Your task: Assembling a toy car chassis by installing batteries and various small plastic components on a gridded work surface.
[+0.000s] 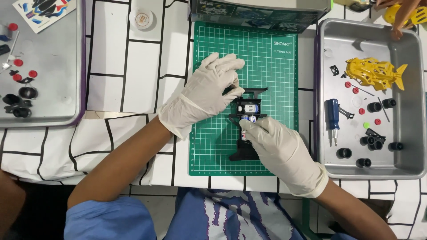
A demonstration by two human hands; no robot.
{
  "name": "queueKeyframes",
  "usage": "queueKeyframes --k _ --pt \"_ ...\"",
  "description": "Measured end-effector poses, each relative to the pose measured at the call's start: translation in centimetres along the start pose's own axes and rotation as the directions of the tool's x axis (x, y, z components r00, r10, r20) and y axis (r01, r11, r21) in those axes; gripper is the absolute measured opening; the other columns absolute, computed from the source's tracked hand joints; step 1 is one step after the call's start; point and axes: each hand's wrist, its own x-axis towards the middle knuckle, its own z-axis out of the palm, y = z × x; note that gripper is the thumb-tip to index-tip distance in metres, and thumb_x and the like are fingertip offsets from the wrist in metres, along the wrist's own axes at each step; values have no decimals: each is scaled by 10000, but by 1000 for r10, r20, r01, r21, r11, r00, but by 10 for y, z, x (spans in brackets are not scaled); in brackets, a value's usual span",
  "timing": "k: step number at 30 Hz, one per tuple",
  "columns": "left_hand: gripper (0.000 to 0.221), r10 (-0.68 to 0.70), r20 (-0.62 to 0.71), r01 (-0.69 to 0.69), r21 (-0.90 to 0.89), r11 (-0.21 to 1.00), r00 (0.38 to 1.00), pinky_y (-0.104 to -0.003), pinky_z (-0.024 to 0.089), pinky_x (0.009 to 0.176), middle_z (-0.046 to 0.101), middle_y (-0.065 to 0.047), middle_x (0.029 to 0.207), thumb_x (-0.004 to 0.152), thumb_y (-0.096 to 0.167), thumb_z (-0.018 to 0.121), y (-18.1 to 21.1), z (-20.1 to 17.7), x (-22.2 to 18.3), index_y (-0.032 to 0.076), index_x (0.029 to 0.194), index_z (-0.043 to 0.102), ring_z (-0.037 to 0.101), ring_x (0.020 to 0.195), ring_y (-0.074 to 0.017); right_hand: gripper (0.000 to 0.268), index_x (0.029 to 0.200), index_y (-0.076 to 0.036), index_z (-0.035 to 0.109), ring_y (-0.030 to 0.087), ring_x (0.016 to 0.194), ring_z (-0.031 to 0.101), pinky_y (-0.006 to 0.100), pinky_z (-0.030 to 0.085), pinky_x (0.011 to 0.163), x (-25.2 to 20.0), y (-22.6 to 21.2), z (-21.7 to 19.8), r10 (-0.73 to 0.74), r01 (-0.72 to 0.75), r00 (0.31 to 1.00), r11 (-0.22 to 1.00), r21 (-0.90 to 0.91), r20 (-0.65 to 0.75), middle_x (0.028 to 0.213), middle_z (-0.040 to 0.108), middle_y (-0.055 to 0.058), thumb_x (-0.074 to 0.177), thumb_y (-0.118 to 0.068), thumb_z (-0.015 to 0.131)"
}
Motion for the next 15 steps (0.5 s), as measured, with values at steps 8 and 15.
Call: queueKeyframes --k 8,15 --pt "210 -71 -49 71 1 997 996 -468 244 1215 602 -122 1415 904 190 703 21 -21 2 84 738 631 452 1411 -310 466 1183 -65 698 150 730 596 283 493 610 -21 -19 0 23 -21 998 999 35 -59 984 697 42 779 -249 842" --pt "178 -38 0 36 312 950 999 -451 430 1025 635 -216 1300 784 165 731 32 -62 2 58 646 696 573 1173 -374 361 1152 -67 669 215 772 598 341 499 667 -28 -14 3 147 -164 982 975 -148 -117 1010 626 62 817 -160 767"
